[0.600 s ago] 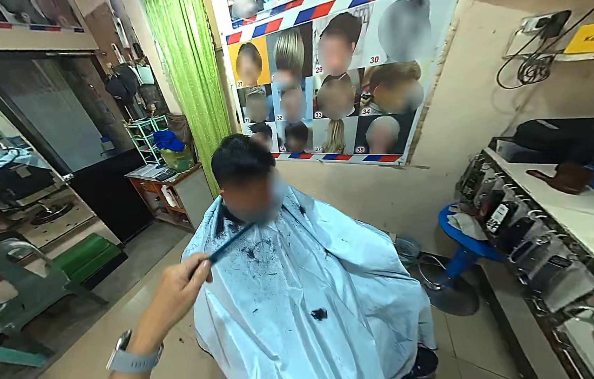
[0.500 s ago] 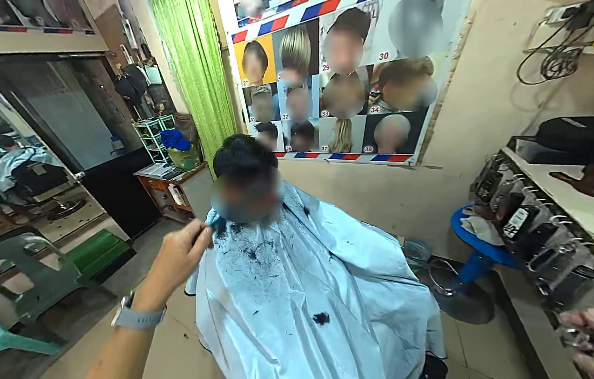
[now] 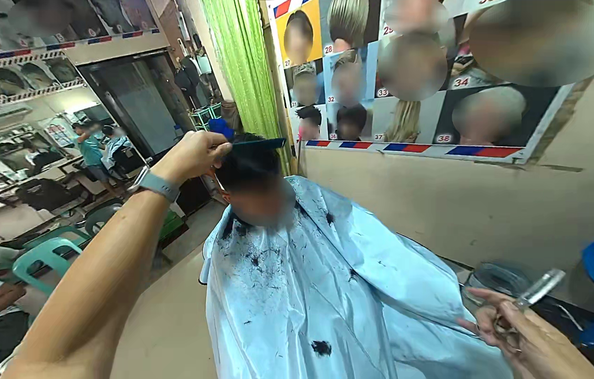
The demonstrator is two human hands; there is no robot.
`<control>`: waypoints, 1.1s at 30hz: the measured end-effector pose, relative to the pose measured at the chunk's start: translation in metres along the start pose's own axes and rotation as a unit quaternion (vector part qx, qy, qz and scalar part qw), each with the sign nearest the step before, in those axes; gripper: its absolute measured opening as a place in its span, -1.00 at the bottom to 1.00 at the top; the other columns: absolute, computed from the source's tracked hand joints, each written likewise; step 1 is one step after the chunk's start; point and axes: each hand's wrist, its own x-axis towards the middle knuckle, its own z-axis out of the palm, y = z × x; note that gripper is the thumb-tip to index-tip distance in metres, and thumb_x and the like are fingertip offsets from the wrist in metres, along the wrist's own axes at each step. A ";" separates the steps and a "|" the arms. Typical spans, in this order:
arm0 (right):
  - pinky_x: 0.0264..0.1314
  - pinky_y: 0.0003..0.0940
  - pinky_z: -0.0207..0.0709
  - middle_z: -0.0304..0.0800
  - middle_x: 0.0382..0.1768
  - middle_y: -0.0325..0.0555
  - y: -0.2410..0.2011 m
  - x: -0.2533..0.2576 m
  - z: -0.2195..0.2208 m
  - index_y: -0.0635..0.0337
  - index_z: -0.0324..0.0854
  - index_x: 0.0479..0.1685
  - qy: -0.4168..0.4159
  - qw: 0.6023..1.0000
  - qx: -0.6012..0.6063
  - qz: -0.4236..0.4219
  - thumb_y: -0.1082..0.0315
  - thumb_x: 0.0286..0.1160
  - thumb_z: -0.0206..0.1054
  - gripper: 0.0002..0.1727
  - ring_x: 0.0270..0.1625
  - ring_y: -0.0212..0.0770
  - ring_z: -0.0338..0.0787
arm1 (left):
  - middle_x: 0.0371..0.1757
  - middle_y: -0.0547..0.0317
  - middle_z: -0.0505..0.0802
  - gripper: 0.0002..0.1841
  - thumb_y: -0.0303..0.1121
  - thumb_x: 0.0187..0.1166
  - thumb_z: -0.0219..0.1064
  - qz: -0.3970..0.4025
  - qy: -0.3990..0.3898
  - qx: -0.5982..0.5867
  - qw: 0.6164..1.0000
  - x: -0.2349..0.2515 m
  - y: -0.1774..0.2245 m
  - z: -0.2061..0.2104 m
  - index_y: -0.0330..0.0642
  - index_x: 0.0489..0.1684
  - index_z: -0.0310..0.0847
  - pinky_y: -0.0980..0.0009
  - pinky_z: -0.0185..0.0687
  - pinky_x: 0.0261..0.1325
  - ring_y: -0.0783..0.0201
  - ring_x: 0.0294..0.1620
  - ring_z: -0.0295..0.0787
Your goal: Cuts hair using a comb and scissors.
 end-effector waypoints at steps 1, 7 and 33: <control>-0.26 -0.34 0.82 0.63 -0.56 -0.48 0.001 0.013 0.004 0.08 0.53 0.37 0.001 1.000 -0.017 -0.005 0.15 0.92 -0.29 -0.52 -0.54 -0.43 0.72 | -0.42 0.15 0.83 -0.60 -0.09 0.85 0.07 0.013 -0.002 -0.010 1.000 -0.015 -0.001 0.001 -0.10 -0.16 0.79 -0.05 0.67 -0.12 0.19 -0.37 0.78; 0.21 -0.20 0.73 0.82 0.09 -0.11 -0.030 0.093 0.043 0.15 0.33 0.68 -0.092 0.985 -0.144 -0.030 0.14 0.68 0.01 -0.40 0.07 -0.21 0.85 | -0.32 0.31 0.86 -0.73 -0.14 0.75 0.24 -0.009 -0.005 -0.088 0.996 -0.122 0.006 0.057 -0.01 -0.09 0.86 0.23 0.76 -0.21 0.39 -0.36 0.77; -0.32 0.00 0.64 0.74 -0.24 0.14 -0.120 0.239 0.286 0.24 0.65 -0.01 -0.139 0.592 -0.591 -0.530 0.60 0.60 0.20 -0.83 -0.34 0.13 0.80 | 0.08 0.14 0.81 -0.66 -0.13 0.61 0.44 -0.053 0.283 0.090 0.953 -0.088 0.009 0.086 0.11 0.30 0.77 -0.13 0.32 0.32 -0.02 0.33 0.57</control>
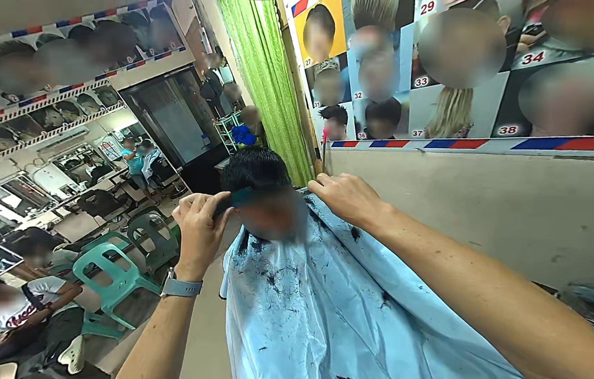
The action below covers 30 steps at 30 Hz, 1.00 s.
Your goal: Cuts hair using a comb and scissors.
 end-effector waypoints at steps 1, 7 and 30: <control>-0.32 0.00 0.64 0.74 -0.24 0.14 0.005 -0.005 0.002 0.24 0.65 -0.01 -0.006 1.000 -0.001 0.006 0.61 0.59 0.20 -0.83 -0.35 0.12 0.80 | 0.08 0.16 0.81 -0.67 -0.13 0.60 0.45 0.004 0.010 0.006 1.000 0.004 0.000 -0.001 0.12 0.30 0.77 -0.12 0.30 0.33 0.00 0.34 0.56; -0.16 0.05 0.67 0.72 -0.24 0.15 0.026 -0.013 0.010 0.25 0.64 -0.07 0.010 0.999 -0.014 0.037 0.55 0.55 0.28 -0.90 -0.26 0.15 0.81 | 0.05 0.20 0.80 -0.67 -0.19 0.58 0.47 0.024 0.034 0.017 0.999 0.011 0.004 -0.010 0.12 0.28 0.77 -0.09 0.23 0.35 0.03 0.34 0.54; -0.18 0.03 0.68 0.72 -0.26 0.19 0.002 0.023 -0.001 0.30 0.61 -0.09 0.083 0.996 0.002 -0.008 0.59 0.60 0.20 -0.90 -0.27 0.16 0.82 | 0.06 0.21 0.80 -0.67 -0.18 0.58 0.46 0.023 0.023 0.002 0.999 0.013 0.005 -0.014 0.10 0.28 0.77 -0.06 0.23 0.32 0.05 0.33 0.53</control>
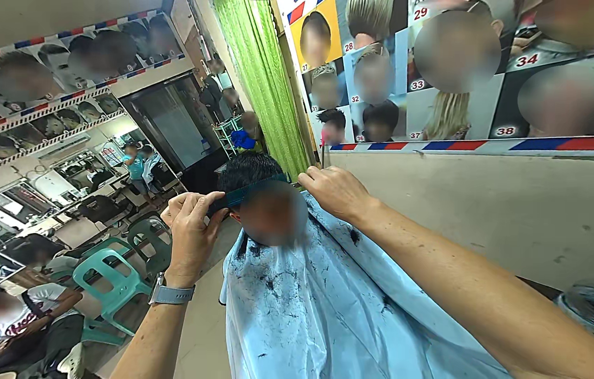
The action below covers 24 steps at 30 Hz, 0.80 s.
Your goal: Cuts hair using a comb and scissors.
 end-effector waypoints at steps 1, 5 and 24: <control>-0.09 0.05 0.68 0.72 -0.22 0.19 0.000 0.001 0.000 0.29 0.60 -0.09 -0.003 1.000 -0.004 0.004 0.56 0.57 0.23 -0.91 -0.21 0.17 0.82 | 0.06 0.22 0.80 -0.67 -0.17 0.58 0.46 -0.001 0.000 0.000 1.000 0.000 -0.001 0.000 0.11 0.28 0.77 -0.06 0.23 0.32 0.06 0.33 0.54; -0.12 0.02 0.66 0.72 -0.23 0.16 -0.002 0.003 0.000 0.27 0.61 -0.10 -0.004 1.000 -0.020 0.009 0.53 0.56 0.24 -0.91 -0.24 0.14 0.81 | 0.07 0.22 0.80 -0.67 -0.16 0.58 0.46 -0.003 0.000 0.002 1.000 -0.001 -0.002 0.001 0.12 0.29 0.77 -0.06 0.23 0.31 0.06 0.34 0.53; -0.35 0.13 0.67 0.75 -0.18 0.19 0.032 -0.006 -0.019 0.26 0.62 0.01 0.002 0.995 0.058 0.086 0.56 0.59 0.19 -0.84 -0.27 0.22 0.83 | 0.11 0.06 0.85 -0.65 -0.12 0.61 0.43 0.003 -0.016 0.007 1.000 -0.016 0.020 0.000 0.05 0.29 0.77 -0.28 0.33 0.44 -0.10 0.41 0.59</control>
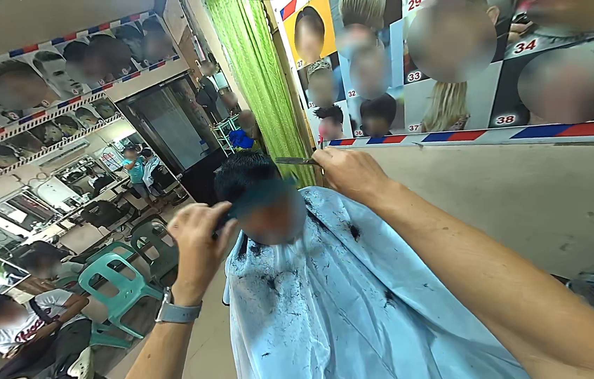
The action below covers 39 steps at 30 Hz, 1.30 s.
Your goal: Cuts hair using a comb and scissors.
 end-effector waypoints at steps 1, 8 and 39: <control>-0.36 0.13 0.67 0.74 -0.19 0.18 0.008 -0.002 0.002 0.26 0.62 0.00 -0.009 1.000 -0.010 0.002 0.56 0.59 0.20 -0.85 -0.28 0.22 0.83 | 0.02 0.15 0.88 -0.68 -0.08 0.58 0.46 0.028 -0.023 0.007 0.999 -0.005 0.003 0.008 0.13 0.24 0.81 -0.22 0.31 0.44 -0.03 0.38 0.62; -0.31 0.11 0.68 0.77 -0.17 0.16 0.028 -0.010 0.023 0.22 0.64 0.04 -0.088 0.995 -0.050 0.006 0.57 0.61 0.22 -0.82 -0.28 0.20 0.84 | -0.04 0.09 0.84 -0.70 -0.12 0.59 0.45 0.016 -0.020 0.060 0.998 0.021 -0.013 0.020 0.13 0.23 0.81 -0.22 0.29 0.39 -0.07 0.32 0.62; -0.29 0.06 0.68 0.74 -0.19 0.18 -0.029 0.022 -0.009 0.27 0.60 0.01 -0.033 0.998 -0.014 -0.055 0.58 0.60 0.19 -0.85 -0.30 0.19 0.82 | 0.10 0.15 0.88 -0.66 -0.07 0.75 0.25 -0.002 -0.004 0.006 1.000 0.058 -0.025 0.004 0.04 0.28 0.77 -0.21 0.23 0.47 0.03 0.36 0.65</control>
